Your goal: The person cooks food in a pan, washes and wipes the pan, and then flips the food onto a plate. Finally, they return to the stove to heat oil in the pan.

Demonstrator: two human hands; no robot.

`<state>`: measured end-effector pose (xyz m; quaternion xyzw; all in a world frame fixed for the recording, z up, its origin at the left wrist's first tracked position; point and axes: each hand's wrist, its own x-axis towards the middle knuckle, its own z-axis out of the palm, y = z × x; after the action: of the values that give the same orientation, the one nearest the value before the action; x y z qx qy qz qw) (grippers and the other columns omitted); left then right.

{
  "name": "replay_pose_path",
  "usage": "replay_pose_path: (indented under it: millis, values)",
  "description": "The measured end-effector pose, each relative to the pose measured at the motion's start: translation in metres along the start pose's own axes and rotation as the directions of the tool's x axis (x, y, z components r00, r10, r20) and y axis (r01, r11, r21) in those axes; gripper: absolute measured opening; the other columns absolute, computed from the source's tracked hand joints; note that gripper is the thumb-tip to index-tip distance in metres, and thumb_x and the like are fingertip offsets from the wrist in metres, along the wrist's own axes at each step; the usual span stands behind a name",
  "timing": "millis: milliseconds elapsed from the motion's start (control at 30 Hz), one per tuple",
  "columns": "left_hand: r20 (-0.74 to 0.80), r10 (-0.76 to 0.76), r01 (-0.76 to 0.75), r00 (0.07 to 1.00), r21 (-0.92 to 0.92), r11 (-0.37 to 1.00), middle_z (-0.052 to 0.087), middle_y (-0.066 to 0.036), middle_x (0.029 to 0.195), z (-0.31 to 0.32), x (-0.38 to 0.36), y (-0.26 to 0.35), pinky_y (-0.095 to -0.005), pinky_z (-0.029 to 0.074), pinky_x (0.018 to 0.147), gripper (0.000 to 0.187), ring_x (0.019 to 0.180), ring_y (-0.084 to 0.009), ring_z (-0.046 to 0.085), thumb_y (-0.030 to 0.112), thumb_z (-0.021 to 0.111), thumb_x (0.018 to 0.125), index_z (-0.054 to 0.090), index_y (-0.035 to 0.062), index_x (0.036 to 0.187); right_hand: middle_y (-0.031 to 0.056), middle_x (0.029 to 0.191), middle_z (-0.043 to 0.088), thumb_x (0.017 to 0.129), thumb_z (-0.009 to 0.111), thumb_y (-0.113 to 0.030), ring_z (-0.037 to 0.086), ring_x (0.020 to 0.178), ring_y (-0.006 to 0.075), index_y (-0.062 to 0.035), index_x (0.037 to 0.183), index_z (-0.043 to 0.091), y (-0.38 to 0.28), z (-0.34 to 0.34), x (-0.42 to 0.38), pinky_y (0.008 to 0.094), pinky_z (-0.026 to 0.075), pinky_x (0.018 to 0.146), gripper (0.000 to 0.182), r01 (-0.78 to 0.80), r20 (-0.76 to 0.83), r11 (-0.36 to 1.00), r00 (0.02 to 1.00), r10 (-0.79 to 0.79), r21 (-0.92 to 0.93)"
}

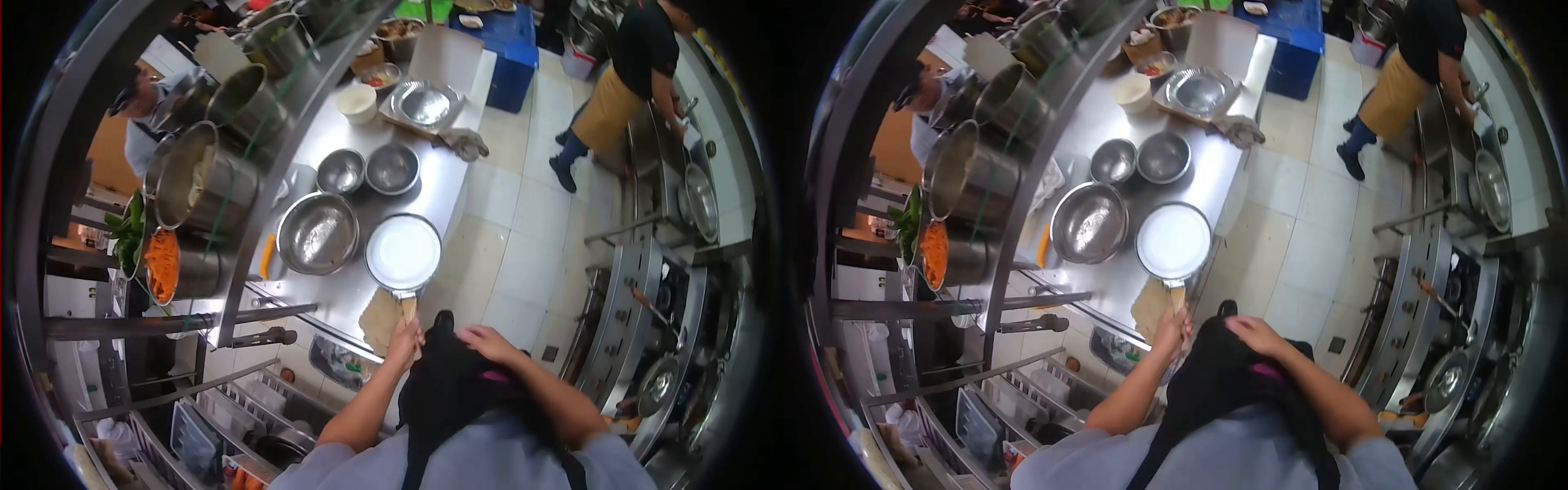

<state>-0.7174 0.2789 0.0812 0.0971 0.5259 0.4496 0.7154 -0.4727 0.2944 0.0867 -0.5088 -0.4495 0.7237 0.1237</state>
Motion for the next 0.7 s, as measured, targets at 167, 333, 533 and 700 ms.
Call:
replay_pose_path:
  millis: [167,333,533,700]
  values:
    - [-0.014,0.145,-0.136,0.989,0.275,0.952,0.063,-0.008,0.091,0.0,-0.007,-0.01,-0.03,0.05,0.07,0.021,0.077,-0.017,0.061,0.016,0.051,0.097,0.055,0.0044,0.114,0.0068,0.115,0.06,0.096,0.055,-0.042,0.058,0.102,0.0188,-0.0071,0.122,0.053,-0.05,0.058,0.067,0.0358,0.048,0.085,0.043,-0.313,0.361,0.828,0.921,0.146,0.465]
    - [-0.134,0.474,-0.112,0.87,0.882,0.457,0.064,-0.017,0.109,0.022,-0.056,0.015,-0.0345,0.05,0.084,0.03,0.093,-0.0308,0.064,0.008,0.053,0.09,0.058,0.0018,0.119,0.0061,0.102,0.061,0.094,0.06,-0.035,0.059,0.087,0.0158,-0.0063,0.111,0.055,-0.057,0.098,0.063,0.0319,0.05,0.074,0.034,-0.33,0.344,0.822,0.922,0.175,0.465]
    - [-0.006,0.762,-0.113,0.648,0.988,0.103,0.059,-0.019,0.112,-0.007,-0.045,0.024,-0.047,0.041,0.092,0.035,0.109,-0.0383,0.052,0.008,0.061,0.077,0.063,0.0062,0.111,-0.001,0.053,0.044,0.091,0.065,-0.035,0.04,0.038,0.0103,-0.006,0.083,0.053,-0.023,0.063,0.073,0.0264,0.03,0.034,0.033,-0.174,-0.025,0.927,0.981,0.193,0.332]
    - [0.215,0.729,-0.304,0.65,0.953,-0.01,0.055,-0.021,0.118,-0.085,-0.007,0.016,-0.0491,0.039,0.097,0.042,0.11,-0.0404,0.05,0.015,0.064,0.08,0.055,0.0035,0.119,0.0014,0.054,0.048,0.092,0.064,-0.034,0.046,0.04,0.0113,-0.0066,0.077,0.051,-0.043,0.018,0.038,0.0294,0.036,0.037,0.034,-0.17,-0.073,0.984,0.982,0.173,0.046]
